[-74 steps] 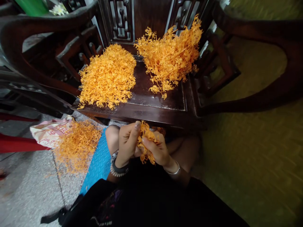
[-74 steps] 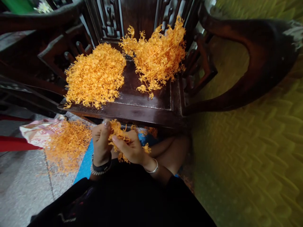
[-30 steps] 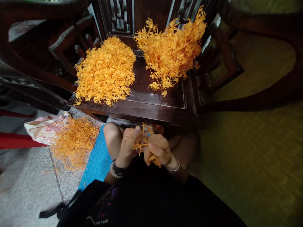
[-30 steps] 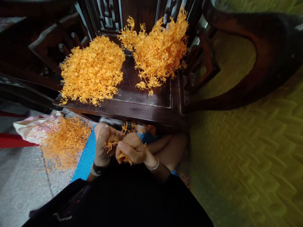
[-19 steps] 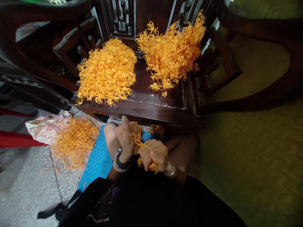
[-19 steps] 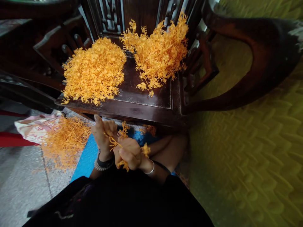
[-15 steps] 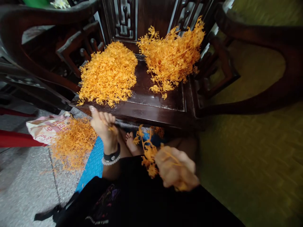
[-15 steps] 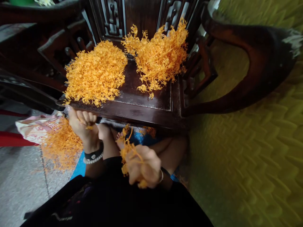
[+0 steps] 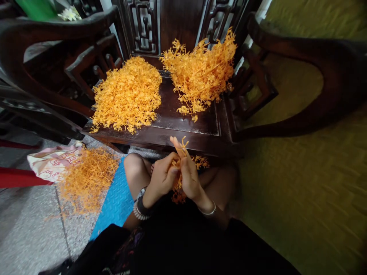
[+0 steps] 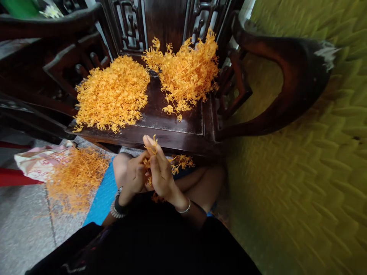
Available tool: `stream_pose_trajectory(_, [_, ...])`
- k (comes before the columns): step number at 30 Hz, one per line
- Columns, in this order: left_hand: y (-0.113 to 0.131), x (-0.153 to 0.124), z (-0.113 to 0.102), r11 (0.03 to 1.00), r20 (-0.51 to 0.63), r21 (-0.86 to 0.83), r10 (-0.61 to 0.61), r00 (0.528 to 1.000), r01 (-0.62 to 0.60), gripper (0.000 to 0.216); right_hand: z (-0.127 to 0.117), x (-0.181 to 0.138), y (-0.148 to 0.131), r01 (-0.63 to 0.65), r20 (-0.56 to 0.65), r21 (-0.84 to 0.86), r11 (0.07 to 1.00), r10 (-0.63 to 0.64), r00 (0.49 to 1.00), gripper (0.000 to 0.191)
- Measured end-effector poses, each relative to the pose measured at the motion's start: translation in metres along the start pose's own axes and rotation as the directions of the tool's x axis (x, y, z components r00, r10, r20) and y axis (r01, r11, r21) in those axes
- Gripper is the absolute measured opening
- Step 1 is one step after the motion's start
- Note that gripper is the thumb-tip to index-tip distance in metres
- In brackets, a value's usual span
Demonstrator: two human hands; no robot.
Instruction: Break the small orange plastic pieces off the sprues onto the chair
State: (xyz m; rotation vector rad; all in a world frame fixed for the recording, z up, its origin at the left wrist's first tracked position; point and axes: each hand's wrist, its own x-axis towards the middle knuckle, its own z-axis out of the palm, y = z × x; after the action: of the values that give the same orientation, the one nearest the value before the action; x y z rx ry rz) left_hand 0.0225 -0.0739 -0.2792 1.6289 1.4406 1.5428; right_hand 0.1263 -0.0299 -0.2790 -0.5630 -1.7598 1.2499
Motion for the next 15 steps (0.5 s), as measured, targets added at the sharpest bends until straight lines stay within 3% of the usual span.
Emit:
stream_pose_trajectory(4, [-0.006, -0.001, 0.005, 0.995, -0.014, -0.094, 0.018, 1.0, -0.02, 0.045, 0.004, -0.007, -0.005, -0.046, -0.119, 0.146, 0.988, 0.064, 0.991, 0.045])
stream_pose_trajectory(8, [0.002, -0.003, 0.017, 0.915, -0.066, -0.378, -0.181, 0.981, 0.143, 0.05, 0.02, -0.017, -0.011, -0.038, -0.36, 0.245, 0.969, 0.127, 0.924, 0.047])
stream_pose_trajectory(11, [0.008, 0.003, 0.017, 0.876, -0.092, -0.446, -0.252, 0.963, 0.186, 0.046, 0.023, -0.01, -0.018, -0.024, -0.523, 0.294, 0.956, 0.181, 0.833, 0.046])
stream_pose_trajectory(14, [0.004, 0.016, 0.001, 0.871, -0.195, -0.469, -0.267, 0.944, 0.149, 0.04, 0.013, 0.005, -0.025, 0.034, -0.687, 0.361, 0.932, 0.241, 0.686, 0.049])
stream_pose_trajectory(15, [-0.001, 0.022, -0.008, 0.871, -0.239, -0.474, -0.266, 0.934, 0.126, 0.04, 0.009, 0.009, -0.026, 0.017, -0.675, 0.386, 0.922, 0.271, 0.686, 0.05])
